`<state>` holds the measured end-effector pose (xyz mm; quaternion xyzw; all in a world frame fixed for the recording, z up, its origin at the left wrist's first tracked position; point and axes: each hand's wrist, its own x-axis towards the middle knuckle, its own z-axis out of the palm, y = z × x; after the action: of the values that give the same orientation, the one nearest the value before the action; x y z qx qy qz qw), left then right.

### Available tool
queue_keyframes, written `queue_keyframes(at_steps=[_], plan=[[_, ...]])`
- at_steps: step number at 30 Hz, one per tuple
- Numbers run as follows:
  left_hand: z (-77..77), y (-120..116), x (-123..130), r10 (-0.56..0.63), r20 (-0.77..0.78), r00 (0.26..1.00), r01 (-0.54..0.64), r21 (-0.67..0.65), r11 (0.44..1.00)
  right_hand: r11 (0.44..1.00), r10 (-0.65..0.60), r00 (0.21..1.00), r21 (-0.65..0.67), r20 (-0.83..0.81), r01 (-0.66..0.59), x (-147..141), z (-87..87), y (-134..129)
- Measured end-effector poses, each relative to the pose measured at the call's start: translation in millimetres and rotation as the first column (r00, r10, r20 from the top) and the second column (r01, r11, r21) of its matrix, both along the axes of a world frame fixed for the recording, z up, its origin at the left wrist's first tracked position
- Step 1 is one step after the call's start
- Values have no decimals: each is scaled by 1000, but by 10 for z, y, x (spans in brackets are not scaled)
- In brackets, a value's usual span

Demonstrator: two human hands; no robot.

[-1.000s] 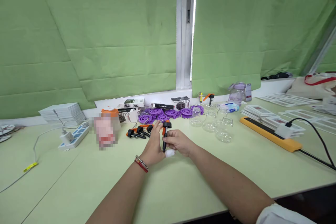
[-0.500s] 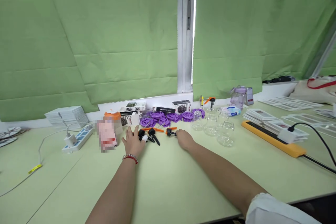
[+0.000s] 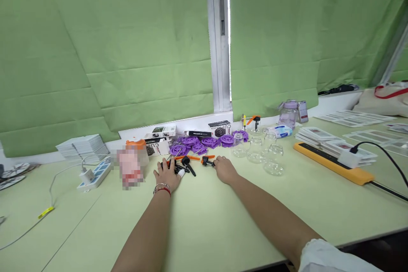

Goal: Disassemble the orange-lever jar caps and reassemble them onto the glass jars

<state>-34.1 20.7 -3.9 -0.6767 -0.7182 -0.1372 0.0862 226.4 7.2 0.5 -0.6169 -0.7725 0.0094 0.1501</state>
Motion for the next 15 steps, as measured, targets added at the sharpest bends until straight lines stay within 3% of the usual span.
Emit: queue_keyframes(at_steps=[15], plan=[[11, -41, 33, -41, -48, 998, 44, 53, 998, 1000, -9, 997, 26, -70, 10, 40, -24, -64]])
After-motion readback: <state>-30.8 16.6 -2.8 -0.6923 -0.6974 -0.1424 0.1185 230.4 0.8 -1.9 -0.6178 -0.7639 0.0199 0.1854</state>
